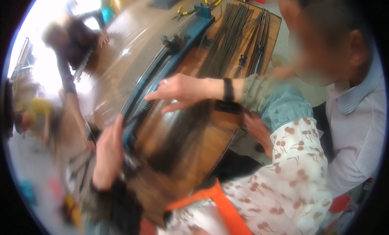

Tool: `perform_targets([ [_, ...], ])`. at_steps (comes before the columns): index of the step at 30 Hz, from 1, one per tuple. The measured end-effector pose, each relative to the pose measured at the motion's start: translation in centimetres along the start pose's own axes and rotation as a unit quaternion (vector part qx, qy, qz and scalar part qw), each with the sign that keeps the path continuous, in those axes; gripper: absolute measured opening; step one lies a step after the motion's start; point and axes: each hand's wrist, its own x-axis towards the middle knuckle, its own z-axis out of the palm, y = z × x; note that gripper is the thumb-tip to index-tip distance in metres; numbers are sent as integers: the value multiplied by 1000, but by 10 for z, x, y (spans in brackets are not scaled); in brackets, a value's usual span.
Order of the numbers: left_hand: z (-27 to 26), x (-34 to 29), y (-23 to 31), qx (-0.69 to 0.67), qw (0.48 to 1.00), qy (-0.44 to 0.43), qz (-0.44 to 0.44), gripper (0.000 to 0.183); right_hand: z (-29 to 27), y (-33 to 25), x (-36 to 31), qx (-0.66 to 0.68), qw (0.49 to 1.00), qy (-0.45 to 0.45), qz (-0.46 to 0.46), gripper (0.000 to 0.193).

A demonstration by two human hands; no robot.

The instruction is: The worker is using a specialized machine to bend and process metal wires on a wooden workbench.

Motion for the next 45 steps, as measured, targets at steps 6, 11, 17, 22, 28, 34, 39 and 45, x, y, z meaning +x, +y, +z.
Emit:
perform_targets([
  [6,2,-8,-11,16,997,17,-70,29,21,16,3,-67,983,38,168,41],
  [11,-25,-34,-9,108,983,60,-135,40,34,19,10,78,986,76,126,27],
  [17,-24,-69,5,130,984,58,-106,46,64,-41,67,31,996,52,66,30],
  [22,-25,-110,-5,132,973,64,-180,47,97,-63,86,136,985,104,-4,40],
  [28,-58,-198,-46,146,954,132,-226,46,92,-8,66,27,996,62,61,26],
  [34,-115,-261,-64,196,894,240,-325,24,113,-17,108,187,953,-68,228,21],
  [39,-106,-274,-36,174,889,197,-375,33,187,-64,198,293,951,-71,63,21],
  [45,-92,-335,-10,111,853,134,-492,37,213,-68,206,164,983,-82,-5,23],
])
